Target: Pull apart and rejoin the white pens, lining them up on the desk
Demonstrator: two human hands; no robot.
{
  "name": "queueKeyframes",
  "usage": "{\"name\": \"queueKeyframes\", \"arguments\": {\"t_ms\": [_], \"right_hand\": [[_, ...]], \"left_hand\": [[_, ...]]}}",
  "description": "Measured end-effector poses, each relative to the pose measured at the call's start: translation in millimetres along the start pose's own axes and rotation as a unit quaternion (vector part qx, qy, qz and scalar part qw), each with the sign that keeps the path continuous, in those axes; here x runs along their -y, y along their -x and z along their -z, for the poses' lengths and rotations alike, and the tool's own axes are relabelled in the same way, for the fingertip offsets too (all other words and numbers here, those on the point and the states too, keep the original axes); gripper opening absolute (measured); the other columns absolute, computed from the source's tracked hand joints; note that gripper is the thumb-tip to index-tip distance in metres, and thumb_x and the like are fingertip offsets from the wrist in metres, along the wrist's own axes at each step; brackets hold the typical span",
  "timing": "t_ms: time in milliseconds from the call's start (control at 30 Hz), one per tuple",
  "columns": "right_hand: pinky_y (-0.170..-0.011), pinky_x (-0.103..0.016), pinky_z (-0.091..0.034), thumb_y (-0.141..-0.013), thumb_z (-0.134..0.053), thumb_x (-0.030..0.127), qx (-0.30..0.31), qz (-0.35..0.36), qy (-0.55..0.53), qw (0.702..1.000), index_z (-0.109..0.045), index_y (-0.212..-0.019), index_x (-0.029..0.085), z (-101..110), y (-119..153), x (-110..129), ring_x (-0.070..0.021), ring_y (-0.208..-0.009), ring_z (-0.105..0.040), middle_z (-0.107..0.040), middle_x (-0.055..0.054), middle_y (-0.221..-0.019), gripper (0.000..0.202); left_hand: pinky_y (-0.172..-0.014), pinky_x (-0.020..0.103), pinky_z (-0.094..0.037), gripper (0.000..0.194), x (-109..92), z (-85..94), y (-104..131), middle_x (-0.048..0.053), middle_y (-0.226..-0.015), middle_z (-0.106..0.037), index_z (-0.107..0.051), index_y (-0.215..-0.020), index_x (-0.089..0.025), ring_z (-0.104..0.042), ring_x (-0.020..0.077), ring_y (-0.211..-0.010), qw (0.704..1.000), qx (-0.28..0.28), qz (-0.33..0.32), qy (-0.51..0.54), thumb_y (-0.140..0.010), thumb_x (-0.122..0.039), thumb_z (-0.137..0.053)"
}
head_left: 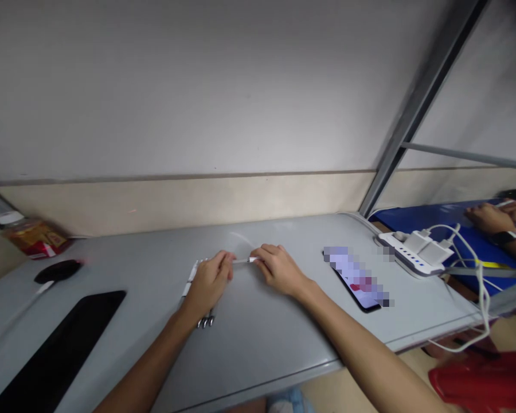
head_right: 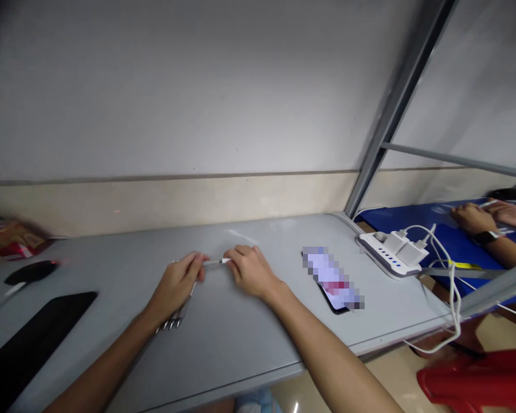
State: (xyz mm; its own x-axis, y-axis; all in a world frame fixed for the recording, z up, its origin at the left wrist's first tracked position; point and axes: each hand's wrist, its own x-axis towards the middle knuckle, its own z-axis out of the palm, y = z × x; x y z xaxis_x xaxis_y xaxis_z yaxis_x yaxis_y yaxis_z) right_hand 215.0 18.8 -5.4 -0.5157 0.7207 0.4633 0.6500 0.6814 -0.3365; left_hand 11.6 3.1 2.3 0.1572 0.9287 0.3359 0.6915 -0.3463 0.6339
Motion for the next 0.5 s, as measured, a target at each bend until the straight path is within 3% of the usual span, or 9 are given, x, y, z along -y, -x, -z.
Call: {"name": "queueKeyframes", "arguments": {"t_ms": [67,133,200,267,367,433,500], "right_hand": [[-0.077,-0.029,-0.036,-0.098,-0.04,0.022,-0.002,-0.001,-0.002,1.0,-0.061,-0.106,0.018,-0.4,-0.4,-0.4,-0.0161,-0.084,-0.056,-0.064,-0.006,-0.095,0.022],[-0.077,-0.029,-0.036,-0.098,-0.04,0.022,-0.004,-0.002,-0.009,1.0,-0.061,-0.106,0.017,-0.6,-0.5,-0.3,-0.0159,-0.084,-0.057,-0.064,-0.006,-0.095,0.022],[-0.078,-0.028,-0.037,-0.098,-0.04,0.022,-0.005,0.001,-0.015,1.0,-0.061,-0.106,0.017,-0.2,-0.5,0.4,-0.016,-0.086,-0.057,-0.064,-0.007,-0.096,0.022],[-0.079,-0.029,-0.036,-0.098,-0.04,0.021,-0.005,0.004,-0.013,1.0,-0.061,-0.107,0.018,0.3,-0.2,1.6,-0.0162,-0.087,-0.057,-0.064,-0.007,-0.096,0.022],[-0.078,-0.029,-0.036,-0.099,-0.04,0.022,-0.003,0.007,-0.002,1.0,-0.061,-0.106,0.018,0.6,0.1,2.7,-0.0166,-0.087,-0.057,-0.064,-0.007,-0.096,0.023],[-0.078,-0.029,-0.036,-0.099,-0.041,0.022,0.001,0.007,-0.001,1.0,-0.061,-0.107,0.018,0.6,0.2,2.6,-0.0165,-0.087,-0.057,-0.065,-0.007,-0.097,0.023],[-0.079,-0.028,-0.036,-0.099,-0.04,0.021,0.005,0.006,-0.002,1.0,-0.06,-0.109,0.017,0.7,0.2,2.8,-0.0163,-0.088,-0.057,-0.065,-0.007,-0.098,0.023]], "left_hand": [[-0.069,0.029,-0.044,0.028,0.8,1.5,-0.1,0.0,-0.073,-0.062,-0.06,-0.082,-0.02,-0.058,0.0154,-0.069,1.0,0.002,-0.027,-0.004,-0.093,-0.037,-0.04],[-0.078,0.031,-0.046,0.017,0.6,1.9,-0.3,0.004,-0.097,-0.065,-0.06,-0.094,-0.021,-0.059,0.0184,-0.089,0.996,-0.034,-0.076,-0.003,-0.085,-0.035,-0.054],[-0.084,0.033,-0.046,0.031,-0.2,1.1,-0.2,0.006,-0.113,-0.062,-0.056,-0.108,-0.022,-0.057,0.0201,-0.1,0.994,-0.061,-0.088,0.002,-0.08,-0.035,-0.061],[-0.079,0.032,-0.047,0.027,-0.7,-0.1,-0.1,0.005,-0.104,-0.065,-0.057,-0.107,-0.021,-0.06,0.0185,-0.091,0.998,-0.045,-0.047,0.003,-0.087,-0.039,-0.053],[-0.071,0.031,-0.046,0.033,-0.9,-0.1,0.1,0.001,-0.075,-0.065,-0.061,-0.085,-0.02,-0.059,0.0165,-0.071,1.0,0.013,-0.016,-0.016,-0.096,-0.037,-0.034],[-0.078,0.033,-0.045,0.028,-1.3,1.1,0.3,0.002,-0.08,-0.066,-0.061,-0.083,-0.021,-0.059,0.0177,-0.08,0.997,0.005,-0.067,-0.03,-0.094,-0.034,-0.039],[-0.089,0.035,-0.043,0.016,-1.7,2.1,0.7,0.004,-0.1,-0.065,-0.06,-0.093,-0.021,-0.056,0.0204,-0.099,0.991,-0.035,-0.124,-0.041,-0.089,-0.034,-0.052]]}}
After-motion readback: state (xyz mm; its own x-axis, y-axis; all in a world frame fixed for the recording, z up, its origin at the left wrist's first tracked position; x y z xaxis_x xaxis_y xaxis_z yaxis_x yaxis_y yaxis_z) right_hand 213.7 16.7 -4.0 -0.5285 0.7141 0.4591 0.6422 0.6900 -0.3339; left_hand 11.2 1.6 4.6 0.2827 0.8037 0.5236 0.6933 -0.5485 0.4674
